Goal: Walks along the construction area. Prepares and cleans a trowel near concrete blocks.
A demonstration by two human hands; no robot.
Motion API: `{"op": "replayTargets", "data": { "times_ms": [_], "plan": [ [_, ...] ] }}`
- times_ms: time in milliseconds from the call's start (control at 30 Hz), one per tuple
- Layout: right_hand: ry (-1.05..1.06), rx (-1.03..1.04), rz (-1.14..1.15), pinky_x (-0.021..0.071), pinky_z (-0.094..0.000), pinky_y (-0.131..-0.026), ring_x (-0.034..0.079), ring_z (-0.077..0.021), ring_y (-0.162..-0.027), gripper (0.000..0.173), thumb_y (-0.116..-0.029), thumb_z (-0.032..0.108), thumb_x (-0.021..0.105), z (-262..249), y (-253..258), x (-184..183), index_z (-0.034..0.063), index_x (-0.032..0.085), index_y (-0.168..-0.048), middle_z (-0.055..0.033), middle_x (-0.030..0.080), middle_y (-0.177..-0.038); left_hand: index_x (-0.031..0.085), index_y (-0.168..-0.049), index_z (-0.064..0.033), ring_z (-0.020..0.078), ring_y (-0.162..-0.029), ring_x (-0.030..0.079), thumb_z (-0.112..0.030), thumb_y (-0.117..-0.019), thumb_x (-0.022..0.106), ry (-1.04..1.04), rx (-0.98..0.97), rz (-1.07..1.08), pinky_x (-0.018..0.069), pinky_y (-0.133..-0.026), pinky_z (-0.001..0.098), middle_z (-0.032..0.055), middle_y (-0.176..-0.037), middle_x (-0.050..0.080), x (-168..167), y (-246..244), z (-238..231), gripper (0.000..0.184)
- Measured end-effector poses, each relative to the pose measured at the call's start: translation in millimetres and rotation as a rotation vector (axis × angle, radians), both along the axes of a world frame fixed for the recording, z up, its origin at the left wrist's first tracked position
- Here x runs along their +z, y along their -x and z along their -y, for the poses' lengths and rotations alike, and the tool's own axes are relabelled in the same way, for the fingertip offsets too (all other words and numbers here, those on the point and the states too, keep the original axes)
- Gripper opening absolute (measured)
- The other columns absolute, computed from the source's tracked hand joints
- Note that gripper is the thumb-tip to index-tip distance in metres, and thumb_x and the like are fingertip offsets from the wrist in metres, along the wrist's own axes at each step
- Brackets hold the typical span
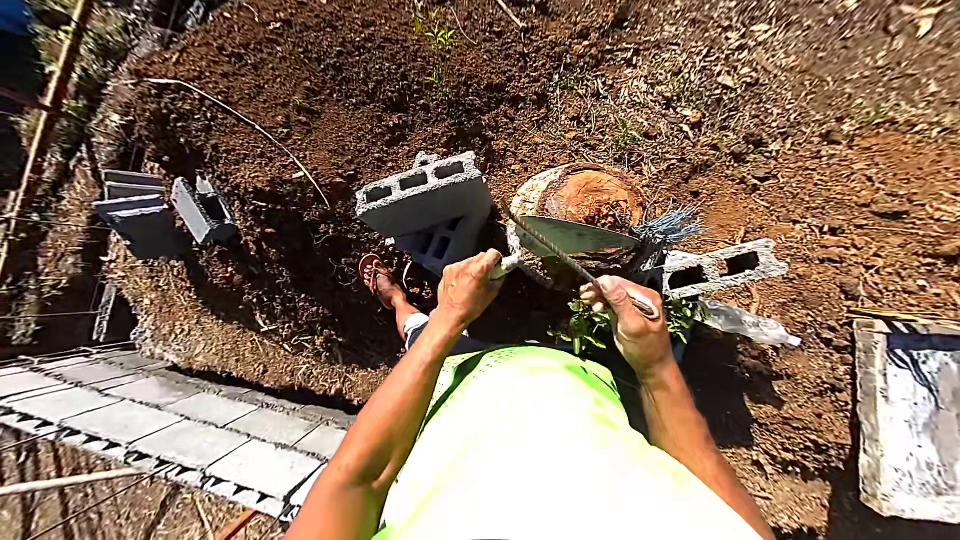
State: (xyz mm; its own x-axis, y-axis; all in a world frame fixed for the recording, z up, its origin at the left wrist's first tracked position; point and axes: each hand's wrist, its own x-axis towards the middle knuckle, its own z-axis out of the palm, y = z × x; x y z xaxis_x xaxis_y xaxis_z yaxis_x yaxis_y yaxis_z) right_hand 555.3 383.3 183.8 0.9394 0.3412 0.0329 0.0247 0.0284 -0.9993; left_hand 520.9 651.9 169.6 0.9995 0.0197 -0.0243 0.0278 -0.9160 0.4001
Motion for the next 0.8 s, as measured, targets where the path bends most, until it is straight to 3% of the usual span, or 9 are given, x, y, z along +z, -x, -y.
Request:
{"op": "replayTargets", "data": {
  "times_ms": [67,167,233,300,433,567,667,733,800],
  "plan": [
    [-0.095,0.010,0.008,0.0589,-0.0301,-0.083,0.069,-0.0092,-0.086,0.038,-0.1097,0.035,0.048,-4,7,-6,0.0127,0.074,-0.095,0.0032,0.073,-0.092,0.071,-0.102,-0.0093,0.0291,-0.073,0.071,-0.018,-0.0902,0.074,0.005,-0.009,-0.018,0.0568,-0.063,0.0522,0.0100,-0.086,0.071,3,8,-3,0.016],
    [0.222,0.053,-0.048,0.0564,-0.0253,-0.075,0.065,-0.0033,-0.075,0.036,-0.1078,0.031,0.051,0,6,-22,0.0092,0.077,-0.096,0.0045,0.072,-0.084,0.072,-0.103,-0.0092,0.0297,-0.073,0.071,-0.019,-0.0889,0.074,-0.005,-0.005,-0.026,0.0569,-0.065,0.0539,0.0102,-0.085,0.073,4,1,-3,0.017],
    [0.060,0.025,-0.057,0.0568,-0.0241,-0.074,0.066,-0.0040,-0.075,0.037,-0.1088,0.025,0.049,-2,0,-5,0.0058,0.076,-0.093,0.0028,0.072,-0.082,0.073,-0.102,-0.0080,0.0317,-0.074,0.072,-0.019,-0.0882,0.074,-0.021,-0.009,-0.036,0.0566,-0.065,0.0555,0.0117,-0.085,0.073,5,-7,-4,0.017],
    [-0.175,0.023,-0.086,0.0586,-0.0323,-0.087,0.070,-0.0116,-0.089,0.040,-0.1099,0.031,0.046,-3,6,-3,0.0076,0.074,-0.094,-0.0003,0.074,-0.091,0.073,-0.102,-0.0085,0.0312,-0.074,0.072,-0.019,-0.0882,0.075,-0.013,-0.019,-0.036,0.0565,-0.064,0.0546,0.0112,-0.086,0.073,2,1,-4,0.017],
    [0.218,0.034,-0.074,0.0552,-0.0255,-0.075,0.065,-0.0042,-0.075,0.035,-0.1075,0.028,0.052,4,4,-20,0.0081,0.077,-0.095,0.0039,0.071,-0.083,0.072,-0.099,-0.0094,0.0311,-0.074,0.072,-0.022,-0.0896,0.073,0.028,-0.032,-0.053,0.0565,-0.065,0.0560,0.0105,-0.084,0.073,1,-8,4,0.016],
    [-0.210,0.038,-0.176,0.0576,-0.0355,-0.092,0.071,-0.0146,-0.093,0.040,-0.1092,0.032,0.047,6,10,-13,0.0067,0.075,-0.094,-0.0032,0.075,-0.092,0.072,-0.099,-0.0099,0.0312,-0.075,0.072,-0.024,-0.0894,0.074,0.079,-0.056,-0.081,0.0567,-0.067,0.0565,0.0104,-0.084,0.073,-5,-12,7,0.017],
    [0.295,0.005,-0.201,0.0558,-0.0288,-0.078,0.066,-0.0072,-0.079,0.037,-0.1082,0.029,0.050,10,19,-38,0.0060,0.076,-0.096,0.0002,0.072,-0.085,0.072,-0.100,-0.0113,0.0305,-0.077,0.072,-0.029,-0.0907,0.071,0.097,-0.028,-0.151,0.0570,-0.070,0.0571,0.0097,-0.084,0.073,-14,-3,9,0.020],
    [0.131,-0.076,-0.282,0.0557,-0.0269,-0.073,0.064,-0.0078,-0.073,0.036,-0.1081,0.023,0.050,8,31,-26,0.0014,0.075,-0.094,-0.0015,0.071,-0.081,0.073,-0.104,-0.0113,0.0321,-0.079,0.073,-0.031,-0.0896,0.071,0.094,0.005,-0.186,0.0568,-0.071,0.0586,0.0105,-0.084,0.074,-20,11,12,0.025],
    [-0.144,-0.104,-0.341,0.0588,-0.0286,-0.079,0.069,-0.0100,-0.080,0.034,-0.1078,0.020,0.046,6,23,-6,0.0011,0.071,-0.096,-0.0027,0.074,-0.086,0.074,-0.104,-0.0053,0.0380,-0.073,0.072,-0.024,-0.0851,0.076,0.182,0.010,-0.117,0.0555,-0.067,0.0639,0.0160,-0.080,0.073,-19,0,20,0.027]
  ]
}}
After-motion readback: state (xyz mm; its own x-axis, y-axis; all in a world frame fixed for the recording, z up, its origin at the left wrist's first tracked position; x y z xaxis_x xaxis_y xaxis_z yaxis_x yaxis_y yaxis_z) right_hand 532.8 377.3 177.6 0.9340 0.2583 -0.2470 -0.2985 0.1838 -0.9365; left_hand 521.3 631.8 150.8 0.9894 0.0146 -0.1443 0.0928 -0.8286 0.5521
